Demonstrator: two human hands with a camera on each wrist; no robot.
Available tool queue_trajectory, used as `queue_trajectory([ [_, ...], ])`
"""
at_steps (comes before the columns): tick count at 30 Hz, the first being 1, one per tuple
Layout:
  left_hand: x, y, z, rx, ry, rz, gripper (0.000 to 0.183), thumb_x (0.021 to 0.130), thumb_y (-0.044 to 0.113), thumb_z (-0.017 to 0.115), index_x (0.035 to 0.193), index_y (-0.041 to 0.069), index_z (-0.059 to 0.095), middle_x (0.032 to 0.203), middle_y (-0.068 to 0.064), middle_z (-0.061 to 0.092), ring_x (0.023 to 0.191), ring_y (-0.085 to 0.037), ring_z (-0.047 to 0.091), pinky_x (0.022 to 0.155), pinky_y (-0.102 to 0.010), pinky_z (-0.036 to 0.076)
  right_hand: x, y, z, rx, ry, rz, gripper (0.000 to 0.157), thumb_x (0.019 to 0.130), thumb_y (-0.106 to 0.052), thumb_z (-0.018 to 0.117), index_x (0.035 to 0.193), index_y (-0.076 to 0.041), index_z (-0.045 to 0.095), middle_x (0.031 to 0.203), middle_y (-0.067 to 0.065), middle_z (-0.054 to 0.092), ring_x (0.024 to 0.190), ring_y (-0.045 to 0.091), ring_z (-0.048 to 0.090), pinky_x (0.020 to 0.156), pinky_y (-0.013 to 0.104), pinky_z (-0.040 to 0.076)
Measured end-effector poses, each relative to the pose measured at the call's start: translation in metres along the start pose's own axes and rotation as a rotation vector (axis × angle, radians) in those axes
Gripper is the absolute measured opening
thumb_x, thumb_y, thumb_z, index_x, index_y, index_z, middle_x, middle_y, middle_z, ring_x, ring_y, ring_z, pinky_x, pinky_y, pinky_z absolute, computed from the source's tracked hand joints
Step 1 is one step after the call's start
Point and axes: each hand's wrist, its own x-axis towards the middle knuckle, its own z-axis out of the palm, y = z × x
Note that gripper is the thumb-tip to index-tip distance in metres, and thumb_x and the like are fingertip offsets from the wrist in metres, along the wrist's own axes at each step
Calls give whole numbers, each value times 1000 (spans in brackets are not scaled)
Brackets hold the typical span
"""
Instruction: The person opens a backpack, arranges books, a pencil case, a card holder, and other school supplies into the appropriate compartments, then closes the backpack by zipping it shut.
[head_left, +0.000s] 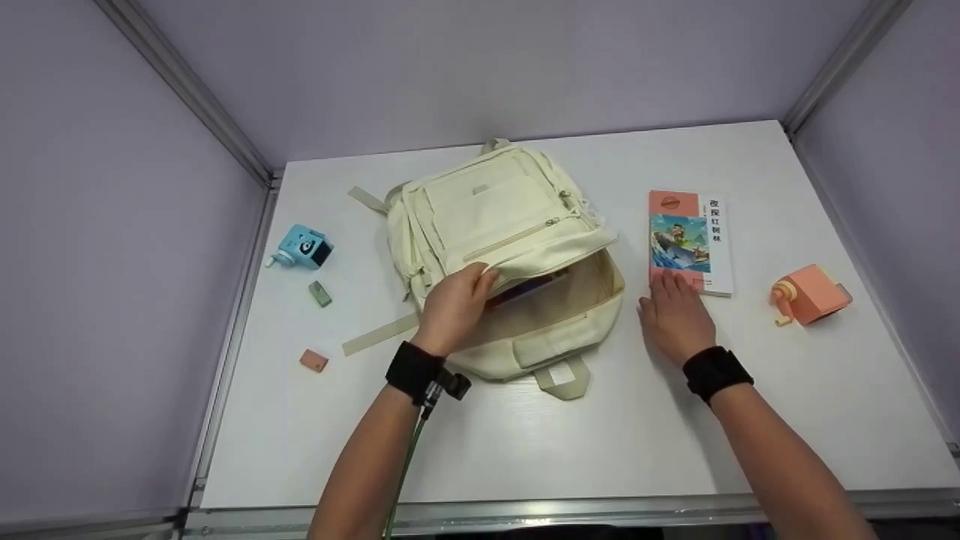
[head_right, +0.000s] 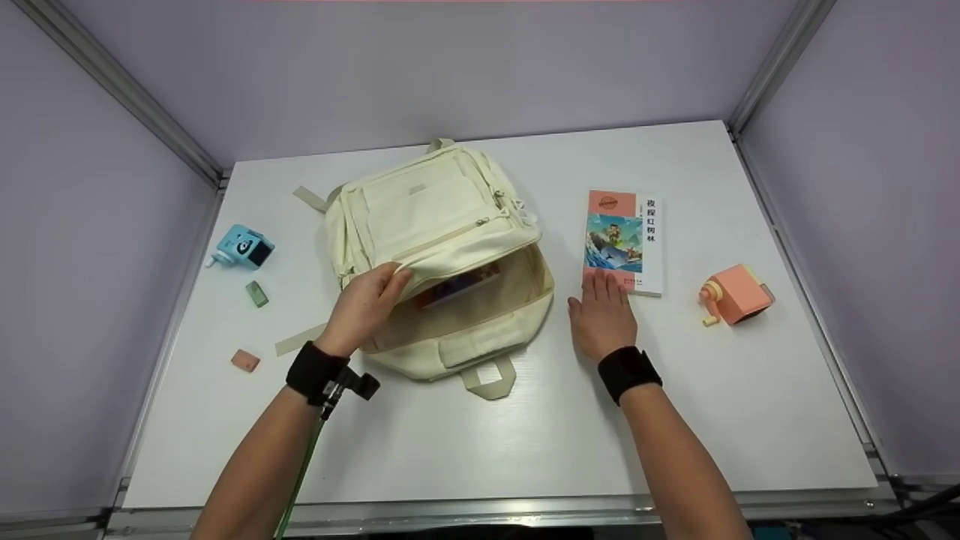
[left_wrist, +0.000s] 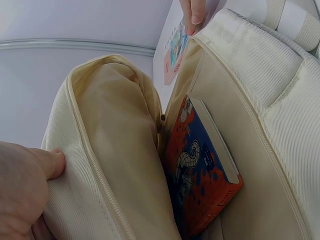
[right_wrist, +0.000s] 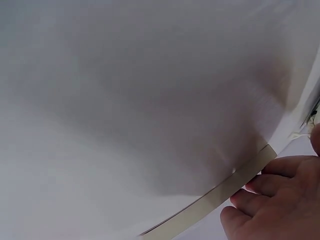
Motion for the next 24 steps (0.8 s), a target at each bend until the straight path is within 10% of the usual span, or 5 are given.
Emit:
queue_trajectory([
  [24,-1,-1,0,-13,-16,5,35,109,38,48,82,17,51,65,4,40,58,-16,42,58,-32,34,-17,7,-4,-69,-36,-67,67,112,-40,35,156,11,26,162,31,24,152,44,17,122,58,11],
])
